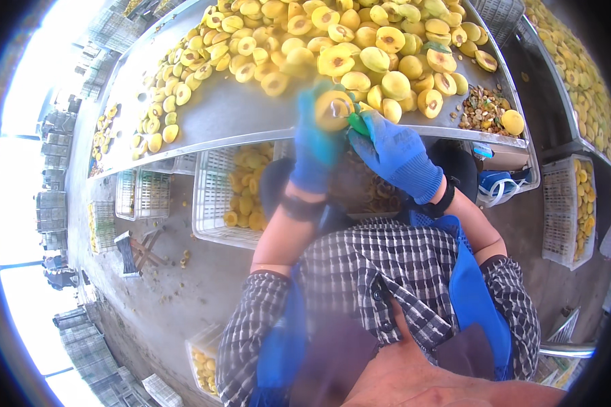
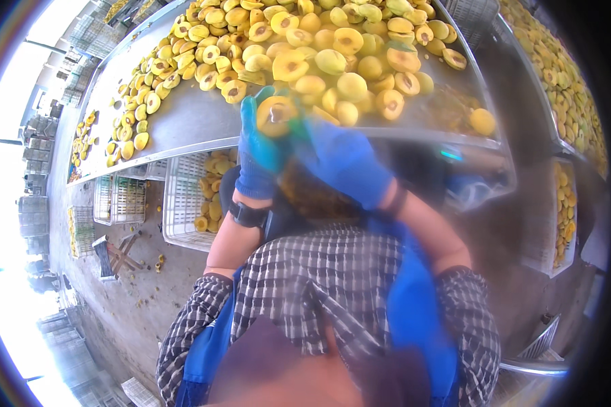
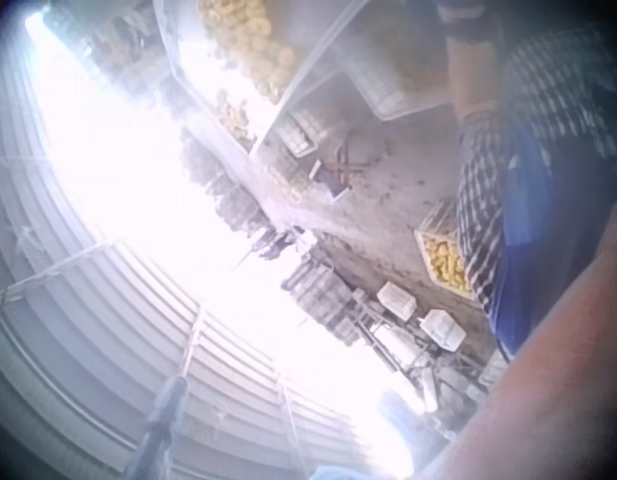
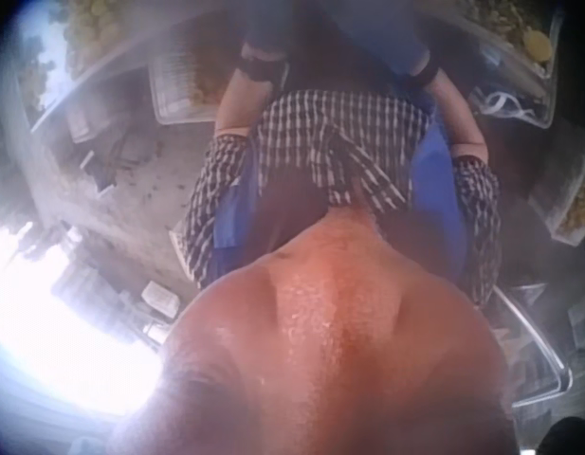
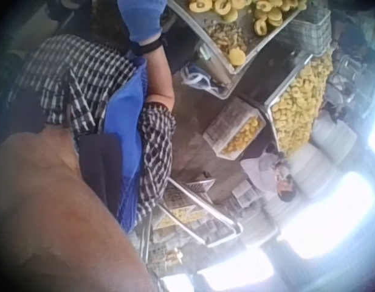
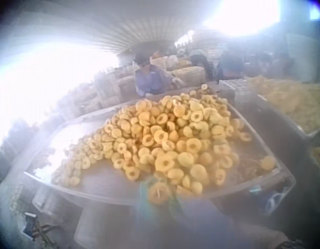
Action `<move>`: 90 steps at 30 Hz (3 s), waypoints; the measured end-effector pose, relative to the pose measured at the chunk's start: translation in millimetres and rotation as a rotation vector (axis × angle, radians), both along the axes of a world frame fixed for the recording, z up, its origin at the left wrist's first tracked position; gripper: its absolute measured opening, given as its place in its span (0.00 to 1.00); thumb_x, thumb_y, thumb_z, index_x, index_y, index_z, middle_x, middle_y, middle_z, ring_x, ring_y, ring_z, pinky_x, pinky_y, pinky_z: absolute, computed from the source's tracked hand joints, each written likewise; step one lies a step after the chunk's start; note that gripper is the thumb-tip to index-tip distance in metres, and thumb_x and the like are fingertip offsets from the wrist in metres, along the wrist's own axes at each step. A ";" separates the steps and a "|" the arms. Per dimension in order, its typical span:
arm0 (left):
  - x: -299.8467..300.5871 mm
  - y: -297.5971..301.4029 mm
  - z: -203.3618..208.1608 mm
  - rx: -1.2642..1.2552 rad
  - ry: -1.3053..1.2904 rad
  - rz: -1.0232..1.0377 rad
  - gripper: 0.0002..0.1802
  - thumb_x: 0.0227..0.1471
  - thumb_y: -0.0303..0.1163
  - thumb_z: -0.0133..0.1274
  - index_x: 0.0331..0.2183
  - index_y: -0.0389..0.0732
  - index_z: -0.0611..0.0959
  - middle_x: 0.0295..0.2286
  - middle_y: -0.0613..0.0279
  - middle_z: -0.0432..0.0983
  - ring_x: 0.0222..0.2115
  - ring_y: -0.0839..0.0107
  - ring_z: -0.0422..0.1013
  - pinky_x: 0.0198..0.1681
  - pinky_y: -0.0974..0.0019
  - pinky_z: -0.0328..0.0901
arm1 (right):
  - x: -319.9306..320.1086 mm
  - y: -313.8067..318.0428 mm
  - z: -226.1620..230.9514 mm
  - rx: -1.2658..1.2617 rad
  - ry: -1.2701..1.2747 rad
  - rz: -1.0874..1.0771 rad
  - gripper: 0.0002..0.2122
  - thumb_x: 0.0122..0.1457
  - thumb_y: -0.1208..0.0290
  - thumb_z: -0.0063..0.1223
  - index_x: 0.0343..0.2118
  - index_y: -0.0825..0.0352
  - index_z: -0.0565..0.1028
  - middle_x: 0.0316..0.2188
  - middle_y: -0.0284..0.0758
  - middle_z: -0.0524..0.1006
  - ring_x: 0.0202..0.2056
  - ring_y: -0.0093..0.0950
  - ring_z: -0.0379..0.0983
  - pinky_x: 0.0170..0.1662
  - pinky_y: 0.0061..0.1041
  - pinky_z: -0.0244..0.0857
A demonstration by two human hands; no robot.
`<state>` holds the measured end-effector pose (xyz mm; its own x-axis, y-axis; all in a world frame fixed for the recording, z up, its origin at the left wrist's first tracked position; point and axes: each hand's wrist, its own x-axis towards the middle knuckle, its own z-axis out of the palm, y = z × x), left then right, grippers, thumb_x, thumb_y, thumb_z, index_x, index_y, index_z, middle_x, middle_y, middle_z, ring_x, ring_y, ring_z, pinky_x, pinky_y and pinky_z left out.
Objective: Removing pits from apricot halves using a manual pitting tool.
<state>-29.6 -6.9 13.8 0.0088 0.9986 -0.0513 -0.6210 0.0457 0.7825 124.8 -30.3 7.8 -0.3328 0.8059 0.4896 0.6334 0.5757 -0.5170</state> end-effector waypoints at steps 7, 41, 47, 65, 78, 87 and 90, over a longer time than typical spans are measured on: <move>8.3 -11.3 -3.4 0.480 0.835 0.247 0.19 0.59 0.31 0.46 0.51 0.35 0.69 0.42 0.55 0.71 0.43 0.66 0.70 0.47 0.64 0.67 | 1.5 1.5 -37.7 0.080 -0.381 -0.097 0.14 0.59 0.63 0.51 0.39 0.68 0.65 0.26 0.44 0.74 0.27 0.45 0.73 0.28 0.40 0.66; 3.7 -14.0 -16.0 0.410 0.537 0.039 0.21 0.64 0.41 0.39 0.49 0.35 0.69 0.40 0.54 0.73 0.38 0.70 0.72 0.43 0.69 0.69 | 21.3 -2.7 -0.1 -0.078 -0.029 0.105 0.11 0.60 0.63 0.51 0.37 0.66 0.71 0.26 0.44 0.75 0.24 0.41 0.73 0.27 0.37 0.65; 0.7 -18.4 -30.5 0.322 0.356 0.009 0.20 0.62 0.35 0.46 0.51 0.34 0.69 0.40 0.56 0.76 0.38 0.71 0.71 0.41 0.68 0.68 | 17.3 -4.7 -17.8 0.139 -0.270 0.135 0.11 0.62 0.63 0.46 0.36 0.68 0.70 0.24 0.40 0.71 0.20 0.35 0.69 0.24 0.33 0.62; -10.0 11.4 -68.8 -0.029 0.018 -0.184 0.26 0.65 0.50 0.38 0.36 0.37 0.79 0.26 0.63 0.76 0.25 0.74 0.72 0.30 0.72 0.68 | 43.8 9.6 -111.1 -0.118 -0.478 0.368 0.15 0.62 0.72 0.44 0.51 0.71 0.70 0.47 0.47 0.72 0.49 0.41 0.71 0.52 0.34 0.68; 17.9 2.1 -57.7 0.116 0.135 0.193 0.13 0.58 0.40 0.52 0.31 0.40 0.79 0.23 0.70 0.71 0.21 0.83 0.66 0.23 0.75 0.62 | 1.6 -10.7 -16.6 0.230 -0.159 0.550 0.16 0.65 0.74 0.42 0.53 0.75 0.66 0.42 0.45 0.74 0.40 0.41 0.72 0.42 0.33 0.66; 17.8 -9.5 -37.1 0.078 0.224 0.307 0.11 0.55 0.37 0.54 0.32 0.39 0.80 0.25 0.68 0.73 0.25 0.80 0.68 0.28 0.74 0.64 | -5.0 -27.5 -14.8 0.018 -0.186 0.374 0.20 0.64 0.73 0.46 0.57 0.73 0.62 0.41 0.41 0.75 0.38 0.35 0.71 0.40 0.31 0.66; 3.0 -3.5 -44.1 0.032 0.393 0.186 0.13 0.50 0.39 0.56 0.29 0.38 0.82 0.23 0.64 0.76 0.23 0.76 0.71 0.28 0.71 0.67 | -10.7 -22.4 -27.1 0.297 -0.146 0.524 0.21 0.63 0.73 0.47 0.58 0.73 0.61 0.38 0.35 0.74 0.35 0.25 0.69 0.37 0.25 0.65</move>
